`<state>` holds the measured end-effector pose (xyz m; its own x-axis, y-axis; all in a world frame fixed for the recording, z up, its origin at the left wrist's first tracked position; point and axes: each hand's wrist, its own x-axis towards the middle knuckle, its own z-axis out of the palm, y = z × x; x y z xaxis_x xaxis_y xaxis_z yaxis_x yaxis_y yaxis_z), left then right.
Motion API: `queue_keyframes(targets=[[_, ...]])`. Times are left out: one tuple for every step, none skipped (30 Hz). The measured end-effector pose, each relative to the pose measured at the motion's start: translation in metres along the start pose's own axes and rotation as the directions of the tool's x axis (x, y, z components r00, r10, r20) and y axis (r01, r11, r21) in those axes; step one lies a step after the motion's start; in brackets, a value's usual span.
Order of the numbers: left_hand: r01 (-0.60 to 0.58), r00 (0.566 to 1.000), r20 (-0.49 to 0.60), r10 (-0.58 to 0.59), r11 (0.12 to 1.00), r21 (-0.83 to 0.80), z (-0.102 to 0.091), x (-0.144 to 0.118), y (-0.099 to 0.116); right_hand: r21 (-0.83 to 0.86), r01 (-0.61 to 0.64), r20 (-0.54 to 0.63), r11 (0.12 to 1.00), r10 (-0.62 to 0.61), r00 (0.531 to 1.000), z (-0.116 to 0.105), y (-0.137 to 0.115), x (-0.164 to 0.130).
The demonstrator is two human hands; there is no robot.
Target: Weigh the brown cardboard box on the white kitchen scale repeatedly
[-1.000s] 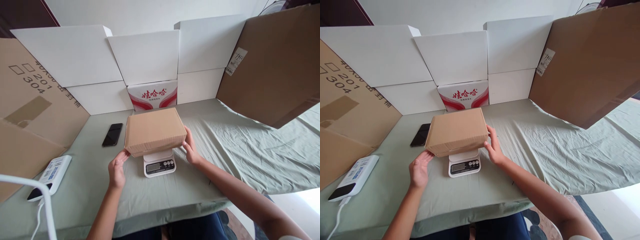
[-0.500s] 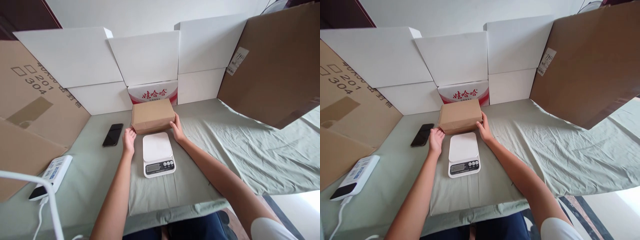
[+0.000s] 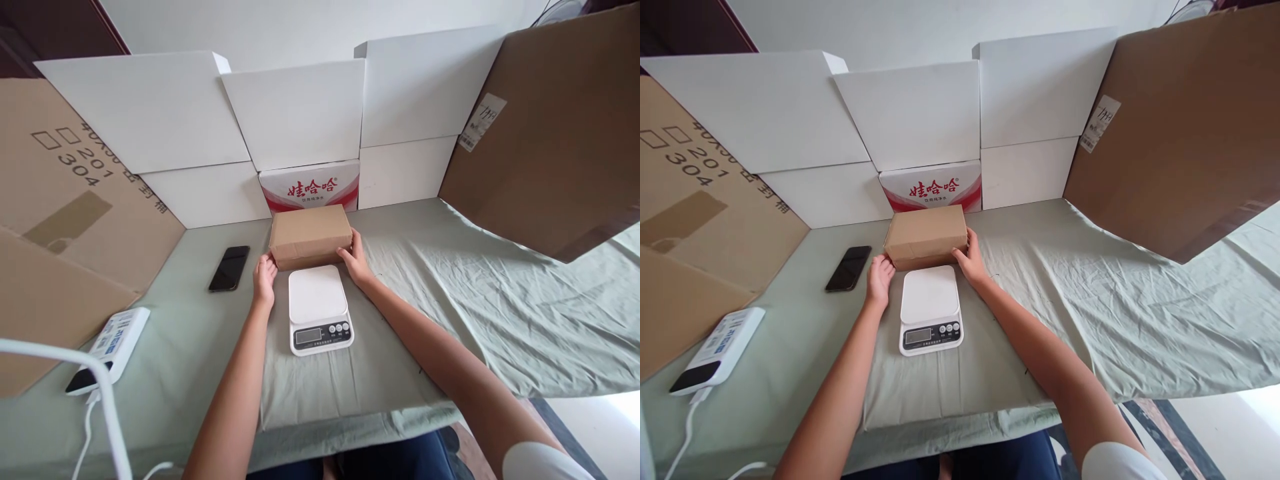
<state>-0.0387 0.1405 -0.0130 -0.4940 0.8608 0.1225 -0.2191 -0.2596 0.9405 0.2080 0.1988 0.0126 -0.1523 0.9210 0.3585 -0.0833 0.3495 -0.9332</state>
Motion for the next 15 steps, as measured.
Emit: queue_keyframes(targets=[[-0.004,1.000,0.001,0.004,1.000,0.005,-0.001,0.000,0.001,0.002,0.001,-0.012,1.000,-0.001,1.000,-0.001,0.001,0.000],[-0.009,1.000,0.000,0.009,1.000,0.010,-0.003,0.000,0.002,0.003,0.003,-0.028,1.000,-0.003,1.000,-0.002,0.003,0.000],[-0.015,1.000,-0.003,0.015,1.000,0.015,-0.004,0.000,0.004,0.004,0.004,-0.048,1.000,-0.004,0.999,-0.004,0.004,-0.001],[-0.022,1.000,-0.006,0.022,1.000,0.017,-0.007,0.000,0.006,0.003,0.003,-0.067,1.000,-0.002,0.998,-0.006,0.006,-0.001],[-0.028,1.000,-0.009,0.028,0.999,0.016,-0.009,0.000,0.007,0.002,-0.003,-0.082,1.000,0.003,0.997,-0.007,0.007,-0.001],[-0.031,0.999,-0.011,0.032,0.999,0.014,-0.011,0.000,0.009,0.001,-0.015,-0.090,1.000,0.015,0.996,-0.009,0.008,-0.001],[-0.031,0.999,-0.012,0.031,0.999,0.010,-0.013,-0.001,0.010,0.004,-0.031,-0.089,1.000,0.031,0.996,-0.010,0.009,0.000],[-0.026,1.000,-0.013,0.026,1.000,0.006,-0.014,-0.001,0.011,0.010,-0.048,-0.083,0.999,0.048,0.995,-0.011,0.009,0.000],[-0.016,1.000,-0.014,0.016,1.000,0.003,-0.015,-0.001,0.011,0.020,-0.063,-0.073,0.998,0.064,0.995,-0.011,0.009,0.000],[-0.002,1.000,-0.016,0.002,1.000,0.001,-0.015,-0.001,0.011,0.030,-0.075,-0.062,0.997,0.077,0.995,-0.011,0.009,0.000],[0.014,1.000,-0.017,-0.014,1.000,0.001,-0.014,-0.002,0.011,0.040,-0.083,-0.054,0.996,0.085,0.995,-0.011,0.008,0.000],[0.028,1.000,-0.015,-0.028,1.000,0.004,-0.013,-0.002,0.010,0.048,-0.084,-0.049,0.995,0.087,0.995,-0.010,0.007,0.001],[0.037,0.999,-0.012,-0.037,0.999,0.008,-0.012,-0.002,0.010,0.053,-0.081,-0.049,0.995,0.084,0.995,-0.009,0.006,0.000],[0.042,0.999,-0.009,-0.042,0.999,0.014,-0.010,-0.003,0.009,0.054,-0.075,-0.049,0.996,0.078,0.996,-0.009,0.005,0.000],[0.043,0.999,-0.007,-0.043,0.999,0.021,-0.008,-0.003,0.008,0.051,-0.067,-0.046,0.996,0.069,0.997,-0.008,0.003,0.000]])
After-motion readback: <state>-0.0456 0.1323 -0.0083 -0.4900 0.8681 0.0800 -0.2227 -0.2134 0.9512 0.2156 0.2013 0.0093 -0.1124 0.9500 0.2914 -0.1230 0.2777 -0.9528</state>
